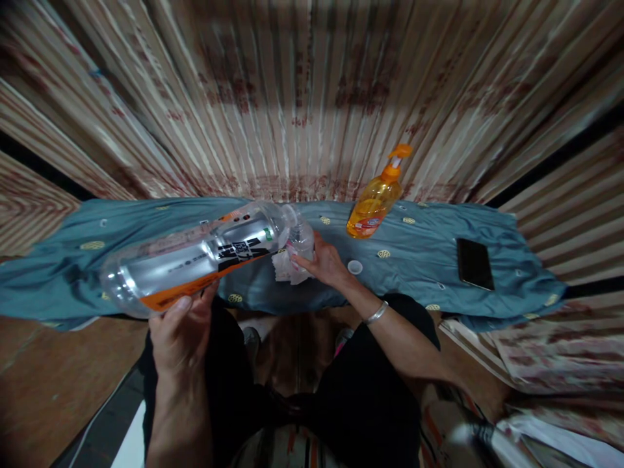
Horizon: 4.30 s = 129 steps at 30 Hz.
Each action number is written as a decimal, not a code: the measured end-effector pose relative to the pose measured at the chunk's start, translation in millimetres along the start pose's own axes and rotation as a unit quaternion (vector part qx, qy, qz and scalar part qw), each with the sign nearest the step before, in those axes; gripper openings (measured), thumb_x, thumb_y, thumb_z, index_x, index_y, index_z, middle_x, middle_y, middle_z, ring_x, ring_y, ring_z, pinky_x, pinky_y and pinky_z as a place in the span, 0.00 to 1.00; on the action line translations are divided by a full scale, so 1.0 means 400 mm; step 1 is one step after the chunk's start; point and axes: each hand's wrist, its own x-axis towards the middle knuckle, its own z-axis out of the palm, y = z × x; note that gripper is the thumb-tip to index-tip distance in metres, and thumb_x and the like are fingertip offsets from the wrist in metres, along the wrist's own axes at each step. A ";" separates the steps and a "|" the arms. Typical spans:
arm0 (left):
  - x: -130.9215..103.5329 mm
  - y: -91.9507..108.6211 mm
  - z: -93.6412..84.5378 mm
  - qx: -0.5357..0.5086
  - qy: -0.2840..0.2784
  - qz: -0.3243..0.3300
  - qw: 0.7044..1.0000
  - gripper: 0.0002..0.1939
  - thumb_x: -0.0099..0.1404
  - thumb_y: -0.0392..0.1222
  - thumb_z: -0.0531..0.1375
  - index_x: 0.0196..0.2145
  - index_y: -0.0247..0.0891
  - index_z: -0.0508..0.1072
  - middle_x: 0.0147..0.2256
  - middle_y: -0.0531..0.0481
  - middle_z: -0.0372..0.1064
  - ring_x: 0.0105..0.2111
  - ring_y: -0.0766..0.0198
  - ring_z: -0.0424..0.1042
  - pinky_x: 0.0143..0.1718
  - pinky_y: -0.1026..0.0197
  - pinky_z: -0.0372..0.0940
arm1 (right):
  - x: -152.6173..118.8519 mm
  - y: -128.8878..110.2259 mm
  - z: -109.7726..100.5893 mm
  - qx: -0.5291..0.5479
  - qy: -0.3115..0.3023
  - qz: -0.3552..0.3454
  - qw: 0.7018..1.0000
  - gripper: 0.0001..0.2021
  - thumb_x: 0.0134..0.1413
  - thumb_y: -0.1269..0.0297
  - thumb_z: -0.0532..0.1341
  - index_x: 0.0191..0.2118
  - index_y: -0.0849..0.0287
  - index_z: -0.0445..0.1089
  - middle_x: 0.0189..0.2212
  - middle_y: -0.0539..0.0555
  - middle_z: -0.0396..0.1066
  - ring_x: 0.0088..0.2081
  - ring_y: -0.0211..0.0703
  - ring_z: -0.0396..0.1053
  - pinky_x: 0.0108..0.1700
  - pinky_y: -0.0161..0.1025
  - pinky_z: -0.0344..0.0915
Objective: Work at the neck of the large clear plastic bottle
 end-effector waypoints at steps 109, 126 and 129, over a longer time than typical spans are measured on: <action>0.006 0.002 0.012 -0.006 -0.004 0.000 1.000 0.26 0.43 0.40 0.75 0.42 0.48 0.80 0.37 0.53 0.79 0.41 0.57 0.78 0.48 0.52 0.73 | 0.002 0.003 0.006 0.023 -0.010 0.009 1.000 0.32 0.52 0.46 0.67 0.57 0.61 0.67 0.40 0.56 0.79 0.39 0.53 0.77 0.41 0.43 0.71; 0.002 0.003 0.010 -0.008 -0.005 -0.011 1.000 0.25 0.44 0.39 0.75 0.42 0.48 0.80 0.41 0.52 0.79 0.45 0.54 0.77 0.50 0.51 0.72 | -0.002 -0.001 0.008 0.020 -0.007 0.010 1.000 0.29 0.52 0.50 0.67 0.56 0.59 0.67 0.41 0.57 0.79 0.40 0.54 0.78 0.43 0.45 0.72; 0.001 0.003 0.011 -0.010 -0.002 -0.007 1.000 0.25 0.43 0.40 0.75 0.41 0.48 0.80 0.39 0.53 0.79 0.43 0.56 0.77 0.48 0.53 0.73 | -0.002 0.001 0.010 0.019 -0.003 0.005 1.000 0.30 0.53 0.49 0.67 0.57 0.60 0.67 0.40 0.57 0.79 0.40 0.54 0.78 0.43 0.44 0.72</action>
